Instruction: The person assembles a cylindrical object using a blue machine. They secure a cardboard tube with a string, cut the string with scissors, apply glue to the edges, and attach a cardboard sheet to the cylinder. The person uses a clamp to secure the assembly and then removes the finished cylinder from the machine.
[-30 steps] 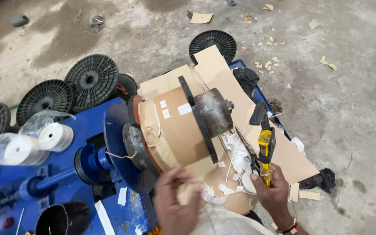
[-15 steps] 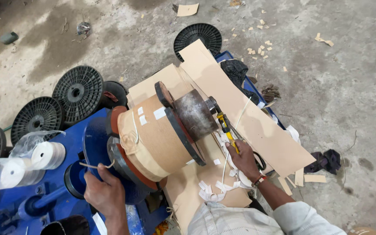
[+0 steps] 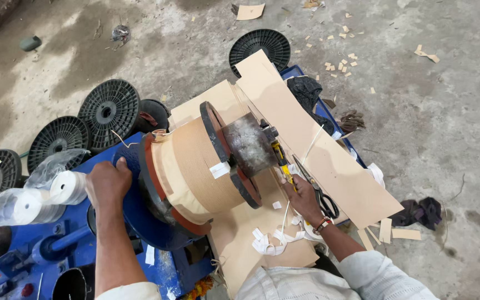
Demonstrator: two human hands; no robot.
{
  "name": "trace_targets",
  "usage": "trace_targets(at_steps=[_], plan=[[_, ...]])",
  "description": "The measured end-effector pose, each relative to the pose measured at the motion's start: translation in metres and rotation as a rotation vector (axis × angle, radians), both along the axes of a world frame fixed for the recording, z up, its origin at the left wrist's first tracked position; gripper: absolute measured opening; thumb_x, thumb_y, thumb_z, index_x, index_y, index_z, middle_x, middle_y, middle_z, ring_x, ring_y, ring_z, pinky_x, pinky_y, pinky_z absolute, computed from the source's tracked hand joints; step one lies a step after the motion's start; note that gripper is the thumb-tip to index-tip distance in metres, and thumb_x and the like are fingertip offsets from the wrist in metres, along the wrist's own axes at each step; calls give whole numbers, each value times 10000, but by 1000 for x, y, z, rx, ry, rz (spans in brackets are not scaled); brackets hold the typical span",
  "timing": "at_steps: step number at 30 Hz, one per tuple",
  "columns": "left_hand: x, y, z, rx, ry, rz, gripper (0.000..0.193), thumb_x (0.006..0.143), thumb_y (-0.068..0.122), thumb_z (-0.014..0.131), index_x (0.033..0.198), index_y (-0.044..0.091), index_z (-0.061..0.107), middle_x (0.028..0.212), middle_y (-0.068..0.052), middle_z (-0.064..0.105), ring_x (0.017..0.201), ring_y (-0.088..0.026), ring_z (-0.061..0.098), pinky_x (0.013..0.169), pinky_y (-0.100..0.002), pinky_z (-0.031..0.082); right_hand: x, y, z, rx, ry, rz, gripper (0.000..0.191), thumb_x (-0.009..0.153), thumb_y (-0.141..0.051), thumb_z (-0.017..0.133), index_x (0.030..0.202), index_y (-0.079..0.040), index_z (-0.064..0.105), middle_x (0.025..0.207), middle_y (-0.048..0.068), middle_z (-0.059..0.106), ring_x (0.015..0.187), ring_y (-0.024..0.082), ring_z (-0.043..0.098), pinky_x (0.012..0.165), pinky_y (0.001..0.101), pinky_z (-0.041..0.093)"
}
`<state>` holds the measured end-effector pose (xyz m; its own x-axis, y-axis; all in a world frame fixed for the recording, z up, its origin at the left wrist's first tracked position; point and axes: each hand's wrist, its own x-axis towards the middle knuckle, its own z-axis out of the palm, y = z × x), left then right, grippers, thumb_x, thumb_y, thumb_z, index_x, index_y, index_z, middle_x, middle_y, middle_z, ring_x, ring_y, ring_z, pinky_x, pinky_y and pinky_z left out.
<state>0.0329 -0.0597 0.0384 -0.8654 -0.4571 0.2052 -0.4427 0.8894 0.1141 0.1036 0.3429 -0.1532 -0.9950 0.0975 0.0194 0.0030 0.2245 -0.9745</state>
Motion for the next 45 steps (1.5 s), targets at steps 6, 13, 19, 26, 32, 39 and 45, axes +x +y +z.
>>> trace_targets(at_steps=[6, 13, 19, 26, 32, 39, 45], plan=[[10, 3, -7, -30, 67, 0, 437, 999, 373, 661, 911, -46, 747, 938, -323, 705, 894, -520, 677, 809, -588, 524, 12, 9, 8, -38, -21, 34, 363, 1036, -280, 634, 831, 4, 539, 664, -19, 397, 640, 62, 347, 520, 300, 323], [67, 28, -28, -69, 352, 0, 438, 1055, 315, 691, 768, -8, 619, 695, -245, 641, 656, -467, 640, 627, -575, 499, 2, 1, 11, -39, -103, -31, 431, 1069, -380, 474, 882, -36, 655, 572, -49, 446, 535, 61, 406, 494, 291, 340], [90, 38, -46, -112, 547, -37, 455, 1077, 266, 696, 732, 20, 533, 633, -219, 583, 565, -433, 594, 522, -531, 453, -14, -6, 0, -57, -108, 33, 483, 1084, -431, 415, 896, -49, 643, 560, -10, 424, 515, 83, 392, 500, 318, 351], [132, 64, -79, -81, 617, 16, 434, 1139, 245, 676, 804, 14, 526, 676, -213, 582, 588, -419, 599, 534, -493, 461, 12, 24, 56, -403, -752, 74, 469, 1064, -507, 410, 881, -93, 533, 528, -62, 255, 391, 96, 212, 362, 295, 196], [174, 78, -113, 216, 624, -20, 199, 1029, 178, 660, 1013, -21, 666, 756, -212, 658, 643, -419, 648, 538, -475, 484, 6, 35, 114, -585, -916, 98, 443, 1030, -526, 441, 918, -101, 502, 555, -58, 279, 403, 86, 222, 355, 275, 206], [186, 73, -145, 292, 548, 23, 211, 1049, 177, 691, 1022, -29, 651, 780, -228, 655, 695, -447, 645, 581, -482, 483, 20, 65, 12, 81, -457, -82, 504, 1056, -490, 546, 882, -34, 670, 569, -3, 423, 475, 116, 361, 431, 352, 317], [194, 73, -148, 227, 501, 32, 230, 1031, 160, 739, 979, -35, 628, 814, -223, 654, 724, -443, 655, 608, -480, 498, 25, 109, -46, 877, -280, -115, 388, 977, -439, 665, 1052, -64, 730, 727, 183, 671, 689, 379, 657, 650, 495, 545]])
